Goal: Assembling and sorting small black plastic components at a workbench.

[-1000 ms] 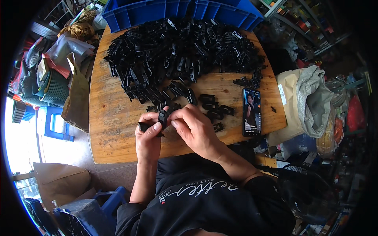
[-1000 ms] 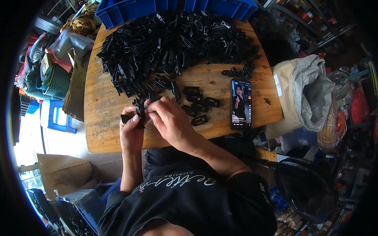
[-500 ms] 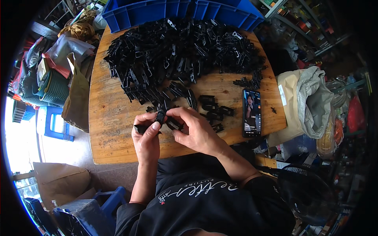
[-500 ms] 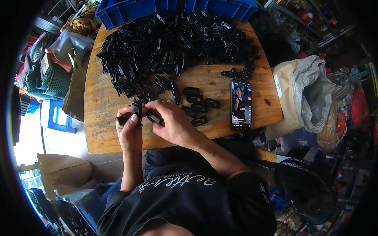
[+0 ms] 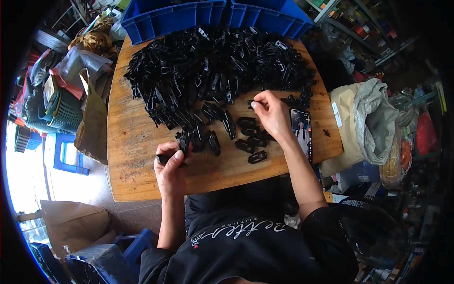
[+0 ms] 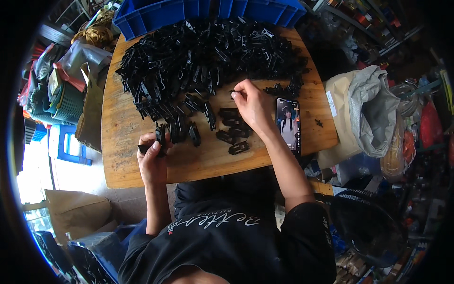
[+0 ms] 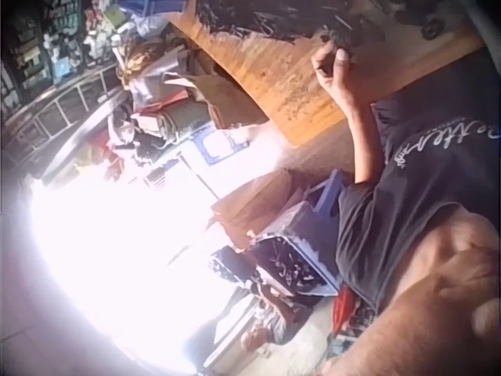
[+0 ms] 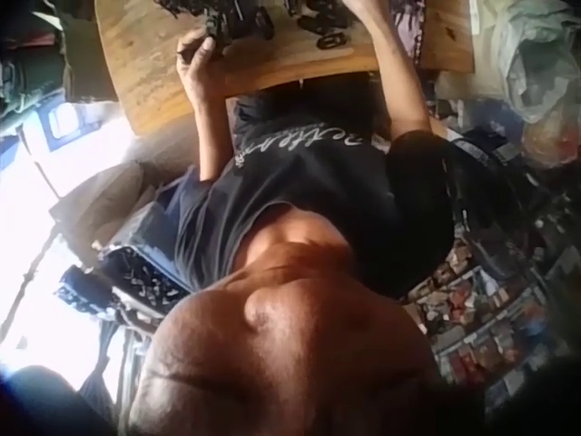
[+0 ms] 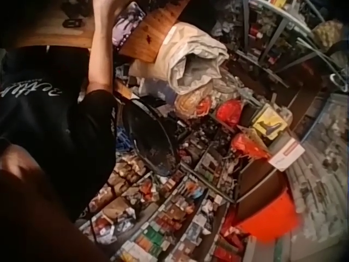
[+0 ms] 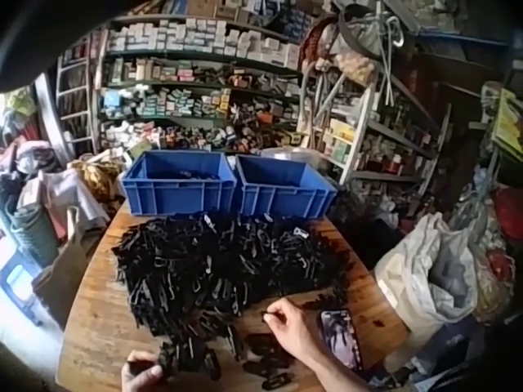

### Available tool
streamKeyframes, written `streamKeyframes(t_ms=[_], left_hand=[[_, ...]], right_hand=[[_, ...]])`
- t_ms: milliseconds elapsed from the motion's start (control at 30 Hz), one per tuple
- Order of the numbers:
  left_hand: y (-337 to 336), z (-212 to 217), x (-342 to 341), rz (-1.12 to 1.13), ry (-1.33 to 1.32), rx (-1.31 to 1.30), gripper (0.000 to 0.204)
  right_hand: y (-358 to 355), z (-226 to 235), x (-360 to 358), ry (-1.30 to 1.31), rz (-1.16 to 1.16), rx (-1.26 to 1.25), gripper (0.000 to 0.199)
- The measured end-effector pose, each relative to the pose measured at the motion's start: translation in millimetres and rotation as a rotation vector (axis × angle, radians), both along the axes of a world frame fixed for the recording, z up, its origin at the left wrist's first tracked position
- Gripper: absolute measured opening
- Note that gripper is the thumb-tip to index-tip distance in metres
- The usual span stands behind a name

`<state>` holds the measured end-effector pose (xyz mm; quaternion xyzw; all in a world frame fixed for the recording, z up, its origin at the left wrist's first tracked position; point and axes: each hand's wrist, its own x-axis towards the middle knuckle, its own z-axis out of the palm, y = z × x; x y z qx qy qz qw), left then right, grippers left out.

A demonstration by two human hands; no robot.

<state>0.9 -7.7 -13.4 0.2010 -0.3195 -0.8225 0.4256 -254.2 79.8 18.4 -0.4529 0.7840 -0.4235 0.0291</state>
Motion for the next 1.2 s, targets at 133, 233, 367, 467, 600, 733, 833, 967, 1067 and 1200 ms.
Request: streamKeyframes(t_ms=[133,233,367,467,600,733,833,967,1067,1200], left_hand=[[-1,-8,2,0.031,-0.042,-0.035,0.024],[-1,-5,2,0.018,-0.050,-0.056,0.025],[0,-2,2,0.009,-0.017,-0.020,0.022],[0,-4,4,0.013,-0.016,-0.013,0.021],[0,-6,5,0.012,-0.053,-0.046,0.025],[1,-4,4,0.010,-0.070,-0.038,0.024],[2,-1,4,0.022,-0.074,-0.044,0.024],[5,1,3,0.045,-0.036,-0.002,0.020],[5,1,3,0.057,-0.026,0.002,0.020],[5,2,3,0.054,-0.028,0.003,0.020]], right_hand=[[3,-5,-10,0.379,0.034,0.105,0.012],[6,-7,-14,0.221,0.030,0.121,0.009],[3,-6,-17,0.344,0.093,0.134,0.009],[12,13,-40,0.382,-0.031,0.187,0.010],[43,27,-84,0.417,-0.111,0.345,0.015],[49,14,-97,0.404,0.030,0.405,0.016],[51,14,-106,0.377,-0.010,0.324,0.014],[48,15,-111,0.142,-0.007,0.293,0.011],[44,18,-105,0.078,-0.047,0.321,0.010],[42,19,-104,0.002,-0.053,0.311,0.011]])
